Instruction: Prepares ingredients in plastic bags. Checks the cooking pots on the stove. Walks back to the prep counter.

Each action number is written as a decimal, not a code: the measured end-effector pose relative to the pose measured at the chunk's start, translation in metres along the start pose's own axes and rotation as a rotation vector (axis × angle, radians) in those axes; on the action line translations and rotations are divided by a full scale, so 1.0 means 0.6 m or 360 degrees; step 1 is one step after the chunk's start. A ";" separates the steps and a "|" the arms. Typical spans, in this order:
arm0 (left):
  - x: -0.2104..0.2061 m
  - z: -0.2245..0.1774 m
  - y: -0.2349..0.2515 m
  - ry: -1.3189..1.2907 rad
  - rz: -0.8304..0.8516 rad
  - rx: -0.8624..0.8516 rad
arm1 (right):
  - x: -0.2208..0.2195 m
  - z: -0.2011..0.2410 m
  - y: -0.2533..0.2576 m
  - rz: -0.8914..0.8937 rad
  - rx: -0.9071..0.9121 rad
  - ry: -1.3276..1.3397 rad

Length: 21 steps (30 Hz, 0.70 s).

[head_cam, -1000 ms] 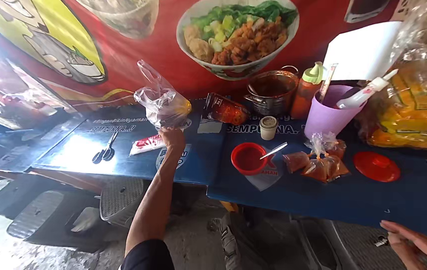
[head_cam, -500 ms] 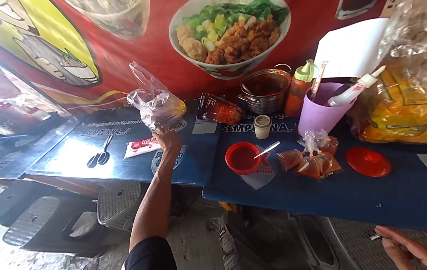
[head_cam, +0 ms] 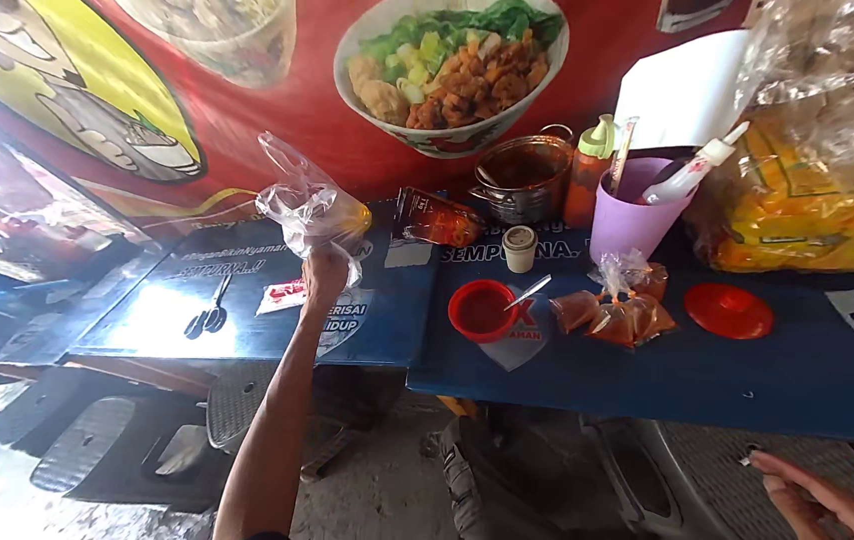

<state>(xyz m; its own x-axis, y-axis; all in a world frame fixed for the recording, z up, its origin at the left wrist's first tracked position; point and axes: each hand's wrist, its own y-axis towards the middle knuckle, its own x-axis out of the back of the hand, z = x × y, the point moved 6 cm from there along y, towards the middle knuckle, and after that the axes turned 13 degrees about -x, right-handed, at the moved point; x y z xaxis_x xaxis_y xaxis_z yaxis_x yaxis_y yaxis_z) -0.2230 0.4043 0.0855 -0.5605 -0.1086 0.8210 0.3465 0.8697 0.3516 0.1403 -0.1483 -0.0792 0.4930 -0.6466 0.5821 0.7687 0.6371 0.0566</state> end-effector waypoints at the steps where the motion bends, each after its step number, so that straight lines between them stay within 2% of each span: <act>1: 0.009 -0.011 -0.004 -0.0016 -0.0047 -0.0041 | -0.002 -0.001 0.000 0.0007 0.0021 0.0011; 6: 0.079 -0.052 -0.043 0.0079 -0.0262 -0.0164 | 0.001 0.010 -0.007 0.0010 0.0067 0.0071; 11: 0.166 -0.117 -0.152 0.0165 -0.0323 -0.0651 | 0.002 0.048 -0.025 -0.0067 0.0120 0.0247; 13: 0.180 -0.151 -0.232 0.0059 -0.0187 -0.0904 | -0.011 0.087 -0.034 0.0001 0.0209 0.0472; 15: 0.160 -0.182 -0.313 -0.0232 0.0101 -0.1233 | -0.029 0.143 -0.047 0.0179 0.0299 0.0673; 18: 0.098 -0.313 -0.428 -0.0599 0.0692 -0.0911 | -0.072 0.239 -0.077 0.0544 0.0374 0.0894; 21: 0.018 -0.372 -0.489 -0.1004 0.0970 -0.0817 | -0.123 0.290 -0.098 0.0868 0.0509 0.1023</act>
<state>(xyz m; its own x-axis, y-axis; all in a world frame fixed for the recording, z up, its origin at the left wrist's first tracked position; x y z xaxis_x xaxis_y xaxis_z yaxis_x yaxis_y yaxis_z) -0.1630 0.0408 0.0917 -0.4239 0.6872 0.5899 0.9037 0.3642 0.2250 -0.0124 -0.0651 0.0159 0.9626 -0.2687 0.0336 0.2583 0.9483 0.1844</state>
